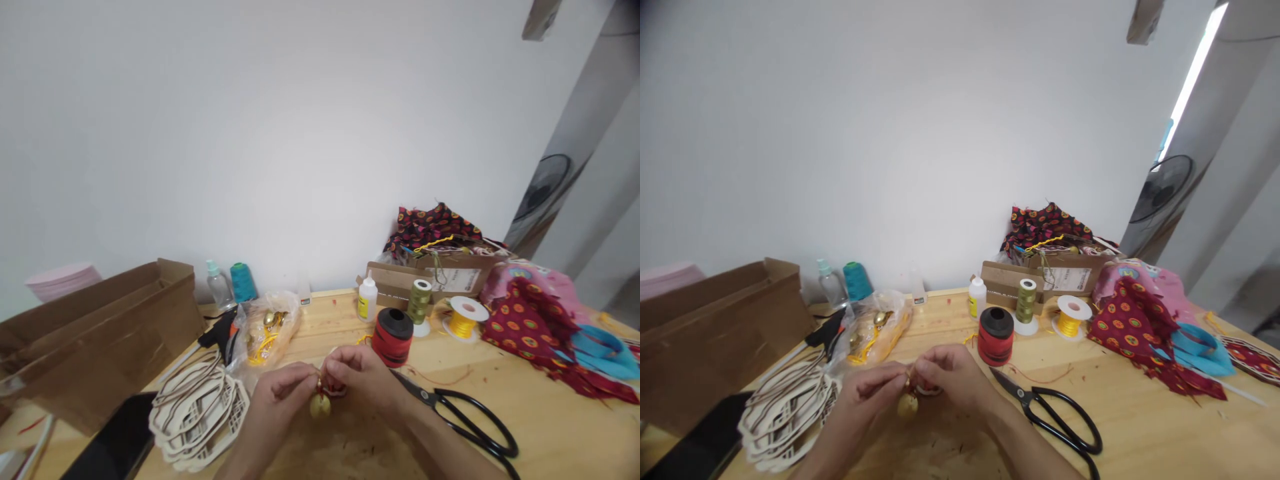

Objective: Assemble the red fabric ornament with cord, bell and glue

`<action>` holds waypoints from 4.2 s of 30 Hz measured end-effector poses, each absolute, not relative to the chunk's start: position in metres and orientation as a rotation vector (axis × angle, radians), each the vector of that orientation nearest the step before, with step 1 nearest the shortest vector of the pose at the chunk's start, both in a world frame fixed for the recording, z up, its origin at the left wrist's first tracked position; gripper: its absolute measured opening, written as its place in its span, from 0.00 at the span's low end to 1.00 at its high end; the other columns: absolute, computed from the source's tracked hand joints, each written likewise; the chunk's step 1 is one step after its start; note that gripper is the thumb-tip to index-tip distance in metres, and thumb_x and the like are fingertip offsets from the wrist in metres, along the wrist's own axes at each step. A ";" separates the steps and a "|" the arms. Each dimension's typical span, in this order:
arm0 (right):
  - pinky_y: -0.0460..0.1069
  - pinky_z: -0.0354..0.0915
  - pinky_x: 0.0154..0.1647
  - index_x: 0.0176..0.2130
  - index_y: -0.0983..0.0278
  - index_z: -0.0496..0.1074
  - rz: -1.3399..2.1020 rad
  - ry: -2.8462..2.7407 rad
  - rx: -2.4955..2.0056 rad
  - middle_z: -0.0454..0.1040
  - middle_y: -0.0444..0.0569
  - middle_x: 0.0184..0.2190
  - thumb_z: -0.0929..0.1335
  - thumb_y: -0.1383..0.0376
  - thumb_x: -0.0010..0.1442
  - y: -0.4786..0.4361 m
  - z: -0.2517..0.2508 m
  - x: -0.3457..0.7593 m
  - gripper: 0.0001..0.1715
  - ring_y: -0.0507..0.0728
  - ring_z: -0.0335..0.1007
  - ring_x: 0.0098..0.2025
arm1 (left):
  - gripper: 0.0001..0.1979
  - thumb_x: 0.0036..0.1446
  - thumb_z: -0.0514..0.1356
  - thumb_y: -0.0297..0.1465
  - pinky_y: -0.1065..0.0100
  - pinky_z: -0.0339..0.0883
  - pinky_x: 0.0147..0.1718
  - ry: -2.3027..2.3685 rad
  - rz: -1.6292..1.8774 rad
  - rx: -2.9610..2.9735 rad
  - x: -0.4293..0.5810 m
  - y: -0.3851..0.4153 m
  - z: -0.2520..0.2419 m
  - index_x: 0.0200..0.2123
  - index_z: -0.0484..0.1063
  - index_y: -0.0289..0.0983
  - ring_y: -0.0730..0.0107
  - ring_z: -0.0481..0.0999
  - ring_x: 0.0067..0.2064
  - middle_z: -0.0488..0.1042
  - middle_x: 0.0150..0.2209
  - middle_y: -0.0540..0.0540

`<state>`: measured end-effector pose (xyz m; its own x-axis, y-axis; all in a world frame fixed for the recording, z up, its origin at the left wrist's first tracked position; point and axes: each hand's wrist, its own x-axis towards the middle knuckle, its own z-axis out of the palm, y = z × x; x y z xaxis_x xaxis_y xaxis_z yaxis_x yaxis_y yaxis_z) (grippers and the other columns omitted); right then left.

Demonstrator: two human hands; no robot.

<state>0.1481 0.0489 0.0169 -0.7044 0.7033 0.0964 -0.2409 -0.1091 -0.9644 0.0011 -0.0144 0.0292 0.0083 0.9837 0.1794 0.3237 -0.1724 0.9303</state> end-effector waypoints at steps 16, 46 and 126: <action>0.43 0.61 0.23 0.27 0.65 0.75 1.835 -1.572 -0.383 0.68 0.43 0.21 0.71 0.63 0.45 0.042 0.023 0.148 0.07 0.48 0.66 0.21 | 0.06 0.42 0.62 0.30 0.73 0.61 0.27 0.868 1.194 0.864 0.008 -0.014 0.024 0.21 0.75 0.32 0.72 0.70 0.25 0.74 0.19 0.46; 0.45 0.55 0.28 0.25 0.64 0.65 0.727 -2.062 -0.676 0.66 0.44 0.22 0.59 0.72 0.56 0.035 0.021 0.147 0.11 0.50 0.60 0.26 | 0.10 0.48 0.59 0.33 0.71 0.59 0.32 1.120 1.198 1.061 0.010 -0.012 0.016 0.21 0.74 0.34 0.70 0.68 0.29 0.73 0.22 0.48; 0.46 0.62 0.29 0.30 0.63 0.75 0.639 -1.944 -0.516 0.71 0.48 0.24 0.66 0.66 0.53 0.043 0.021 0.150 0.07 0.52 0.65 0.29 | 0.11 0.51 0.56 0.34 0.70 0.63 0.34 1.220 1.181 1.312 0.008 -0.011 0.031 0.28 0.76 0.35 0.66 0.71 0.31 0.76 0.25 0.47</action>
